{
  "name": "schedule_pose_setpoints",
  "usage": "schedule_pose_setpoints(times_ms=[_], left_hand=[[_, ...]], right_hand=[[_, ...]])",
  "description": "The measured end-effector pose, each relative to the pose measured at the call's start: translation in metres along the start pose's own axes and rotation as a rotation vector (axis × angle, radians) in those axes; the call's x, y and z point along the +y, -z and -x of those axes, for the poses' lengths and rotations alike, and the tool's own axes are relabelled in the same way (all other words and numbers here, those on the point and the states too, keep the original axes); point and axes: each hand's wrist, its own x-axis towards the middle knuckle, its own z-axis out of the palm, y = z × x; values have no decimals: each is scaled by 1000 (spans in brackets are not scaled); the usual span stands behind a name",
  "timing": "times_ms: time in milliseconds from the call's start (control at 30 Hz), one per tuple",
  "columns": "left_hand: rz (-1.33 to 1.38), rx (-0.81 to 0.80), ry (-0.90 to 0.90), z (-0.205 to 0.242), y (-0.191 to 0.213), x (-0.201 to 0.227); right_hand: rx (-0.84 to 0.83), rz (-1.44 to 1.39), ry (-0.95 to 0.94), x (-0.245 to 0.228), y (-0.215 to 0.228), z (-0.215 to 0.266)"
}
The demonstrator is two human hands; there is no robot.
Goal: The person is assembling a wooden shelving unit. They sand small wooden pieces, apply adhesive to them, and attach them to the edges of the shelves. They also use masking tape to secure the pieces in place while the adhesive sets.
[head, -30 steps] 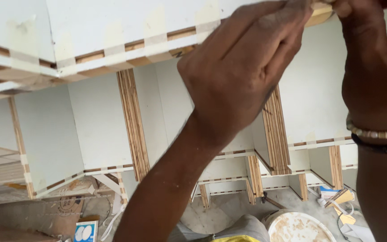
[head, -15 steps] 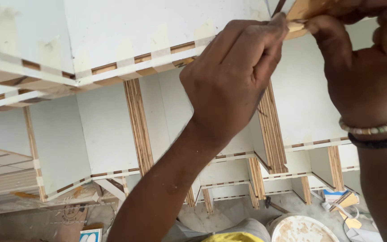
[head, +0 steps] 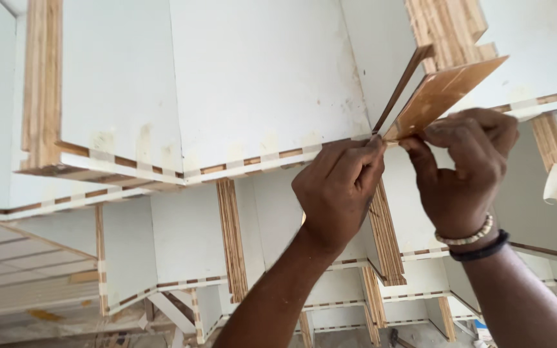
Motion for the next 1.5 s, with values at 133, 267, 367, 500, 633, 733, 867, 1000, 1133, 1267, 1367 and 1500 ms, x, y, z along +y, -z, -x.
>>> schedule_pose_setpoints(times_ms=[133,267,367,500,633,733,867,1000,1133,1267,1367,1500], left_hand=[[-13,-13,-10,-5,4,4],[-14,-3,7,1,6,8],[21,20,33,4,4,12],[-2,45,59,4,2,16],[-5,54,62,7,1,19],[-12,41,79,8,3,22],[-49,-10,105,8,3,21],[-67,-123,150,7,5,13],[-1,-269,169,-2,8,-3],[74,-288,143,-5,13,-12],[126,-300,94,-1,9,-24],[176,-249,-63,1,11,-29]], right_hand=[[-7,-54,-110,-12,-1,3],[-12,-31,-119,-20,3,7],[-12,-19,-104,-20,5,5],[-26,-19,-89,-19,8,4],[-32,-9,-77,-17,6,8],[-26,-19,-58,-14,7,9],[-4,-27,-12,-4,4,11],[-48,-44,55,10,5,7],[-164,-57,181,35,15,-4],[-161,-76,239,46,12,1],[-125,-78,270,52,7,11],[-96,-53,241,47,4,16]])
